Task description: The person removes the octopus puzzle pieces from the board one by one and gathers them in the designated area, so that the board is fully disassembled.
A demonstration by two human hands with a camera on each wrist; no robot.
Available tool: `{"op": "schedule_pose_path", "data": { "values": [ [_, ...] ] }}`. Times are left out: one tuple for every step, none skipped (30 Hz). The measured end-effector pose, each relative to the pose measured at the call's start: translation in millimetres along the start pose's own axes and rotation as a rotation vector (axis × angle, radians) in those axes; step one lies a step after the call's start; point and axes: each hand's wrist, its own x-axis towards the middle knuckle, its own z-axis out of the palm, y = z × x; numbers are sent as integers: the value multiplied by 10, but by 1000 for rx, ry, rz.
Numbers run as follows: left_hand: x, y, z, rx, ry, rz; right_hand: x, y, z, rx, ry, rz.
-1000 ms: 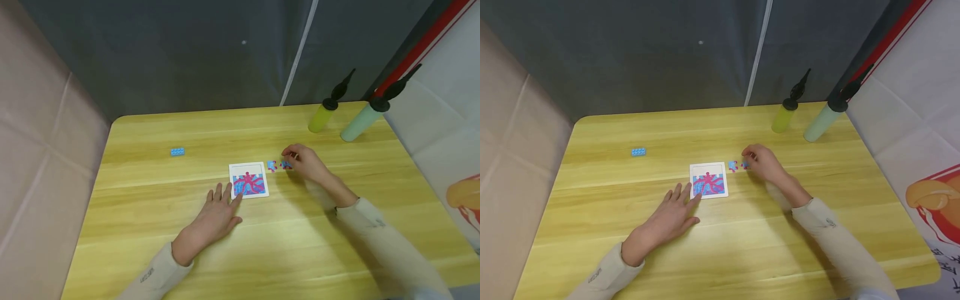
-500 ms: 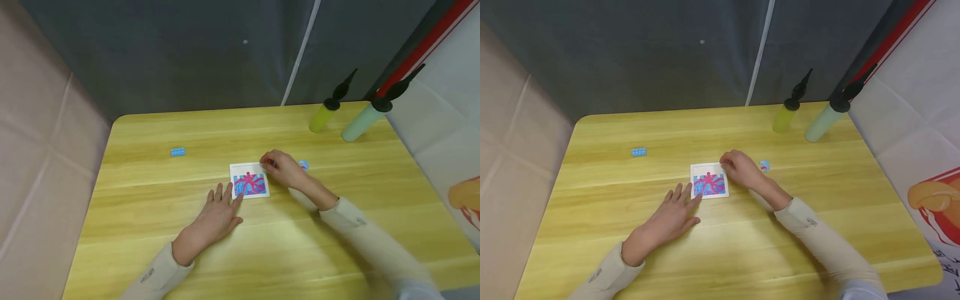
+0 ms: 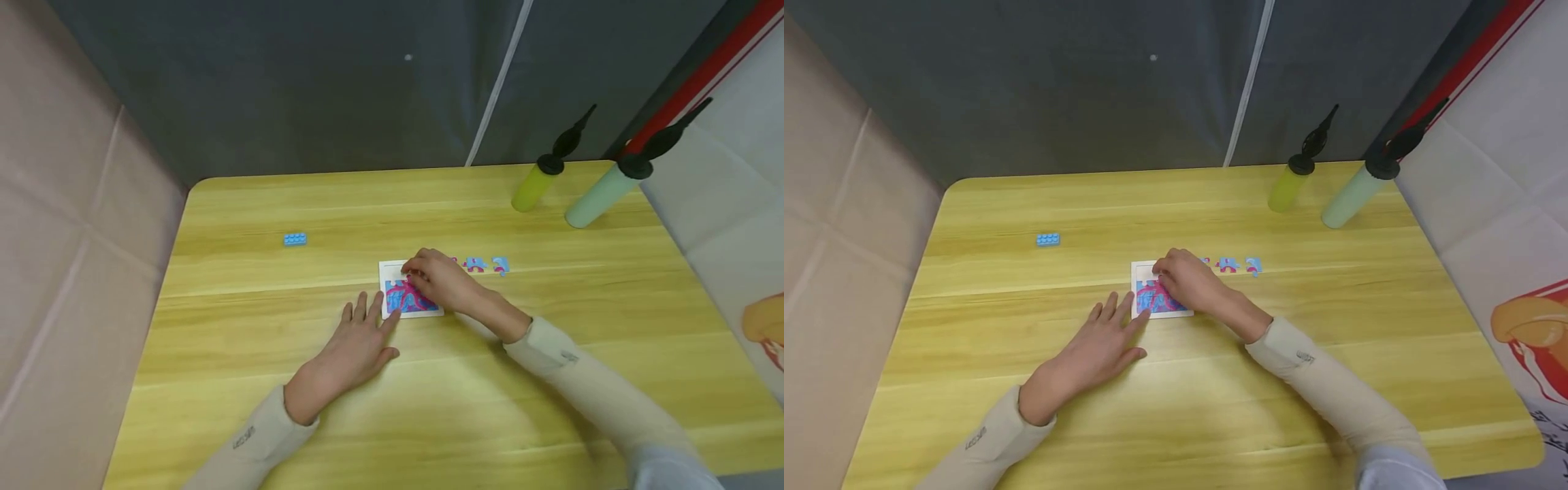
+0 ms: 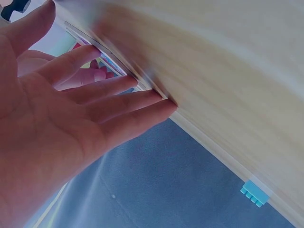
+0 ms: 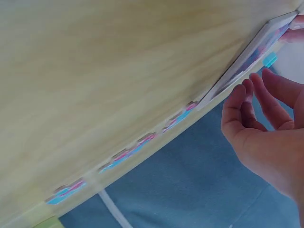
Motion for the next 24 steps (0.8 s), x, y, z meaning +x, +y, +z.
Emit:
{"op": "schedule_pose_path", "data": {
  "values": [
    [2, 1, 1, -1, -2, -2, 8, -12, 6, -9, 2, -9],
    [3, 2, -1, -2, -6, -5, 16, -23, 12, -10, 3, -19],
    [5, 3, -1, -3, -8, -7, 24, -33, 15, -9, 2, -28],
    [8, 3, -2, -4, -8, -9, 29, -42, 15, -7, -1, -34],
    [9, 5, -7, -6, -13, -11, 33, -49, 17, -4, -6, -38],
    [9, 6, -11, -6, -16, -13, 35, -55, 17, 1, -11, -41],
    [9, 6, -13, -9, -19, -15, 39, -58, 20, 6, -18, -43],
    [10, 6, -15, -11, -21, -17, 43, -63, 21, 11, -25, -44],
    [9, 6, -18, -14, -24, -18, 45, -67, 22, 14, -31, -42],
    [10, 8, -19, -12, -25, -18, 42, -67, 24, 16, -33, -42],
    [9, 10, -20, -9, -28, -19, 41, -68, 26, 18, -35, -43],
    [9, 11, -19, -10, -29, -19, 40, -69, 29, 20, -35, -46],
    [8, 11, -16, -11, -30, -20, 39, -69, 31, 20, -36, -45],
    [6, 12, -14, -10, -29, -20, 37, -71, 32, 21, -35, -47],
    [3, 12, -10, -10, -29, -20, 34, -73, 34, 20, -34, -48],
    [1, 13, -8, -9, -27, -20, 31, -75, 34, 20, -33, -48],
    [-1, 14, -8, -11, -26, -20, 28, -79, 34, 20, -32, -47],
    [-1, 15, -5, -11, -24, -20, 25, -82, 33, 19, -30, -44],
    [-1, 15, -1, -10, -21, -19, 22, -85, 31, 19, -28, -42],
    [-1, 16, 1, -7, -18, -19, 20, -87, 31, 20, -25, -41],
    [0, 16, 4, -6, -16, -18, 18, -90, 31, 21, -22, -40],
    [2, 16, 5, -5, -14, -18, 17, -90, 33, 23, -19, -38],
    [2, 17, 6, -4, -11, -17, 19, -89, 36, 28, -16, -37],
    [5, 16, 8, -1, -9, -16, 21, -87, 39, 35, -14, -36]
  ]
}}
